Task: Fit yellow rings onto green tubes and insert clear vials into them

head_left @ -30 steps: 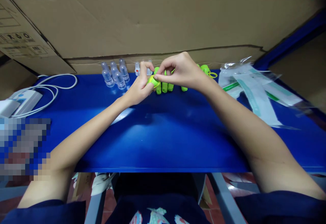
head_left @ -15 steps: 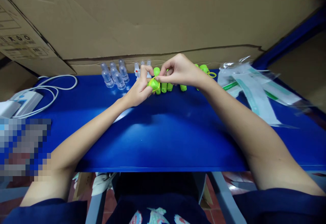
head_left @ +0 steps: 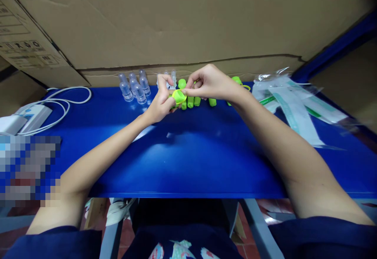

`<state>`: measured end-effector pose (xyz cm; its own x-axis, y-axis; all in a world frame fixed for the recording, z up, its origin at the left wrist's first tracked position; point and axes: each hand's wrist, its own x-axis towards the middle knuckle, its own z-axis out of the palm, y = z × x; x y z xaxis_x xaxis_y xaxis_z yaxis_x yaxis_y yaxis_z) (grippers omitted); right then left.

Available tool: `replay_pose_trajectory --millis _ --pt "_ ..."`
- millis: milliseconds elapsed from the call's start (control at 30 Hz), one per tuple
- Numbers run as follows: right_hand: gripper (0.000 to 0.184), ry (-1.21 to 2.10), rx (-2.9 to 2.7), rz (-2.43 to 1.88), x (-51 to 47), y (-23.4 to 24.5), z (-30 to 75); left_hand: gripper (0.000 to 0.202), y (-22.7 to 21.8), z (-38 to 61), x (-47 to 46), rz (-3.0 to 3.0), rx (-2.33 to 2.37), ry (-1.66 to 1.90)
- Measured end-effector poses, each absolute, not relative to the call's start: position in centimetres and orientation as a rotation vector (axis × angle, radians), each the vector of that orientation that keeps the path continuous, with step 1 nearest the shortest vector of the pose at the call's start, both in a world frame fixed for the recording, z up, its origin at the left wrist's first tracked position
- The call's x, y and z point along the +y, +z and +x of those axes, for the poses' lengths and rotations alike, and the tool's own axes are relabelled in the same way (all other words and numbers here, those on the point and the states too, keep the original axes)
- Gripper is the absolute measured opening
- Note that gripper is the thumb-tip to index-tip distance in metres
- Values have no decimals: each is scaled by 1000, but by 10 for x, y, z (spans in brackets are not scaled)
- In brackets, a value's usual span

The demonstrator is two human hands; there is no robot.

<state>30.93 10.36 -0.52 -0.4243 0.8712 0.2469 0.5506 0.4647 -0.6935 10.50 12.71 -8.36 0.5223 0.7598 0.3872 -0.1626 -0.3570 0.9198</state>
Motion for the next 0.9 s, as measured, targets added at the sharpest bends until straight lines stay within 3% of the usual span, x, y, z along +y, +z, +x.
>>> replay_pose_trajectory --millis 533,700,900 --pt "28 406 -2198 -1083 110 -20 302 50 -83 97 130 1709 449 954" --pt "21 440 -2177 -1103 107 -19 298 56 -79 94 132 1746 470 919" --pt "27 619 -2095 -1134 102 -11 298 59 -69 95 130 1637 455 930"
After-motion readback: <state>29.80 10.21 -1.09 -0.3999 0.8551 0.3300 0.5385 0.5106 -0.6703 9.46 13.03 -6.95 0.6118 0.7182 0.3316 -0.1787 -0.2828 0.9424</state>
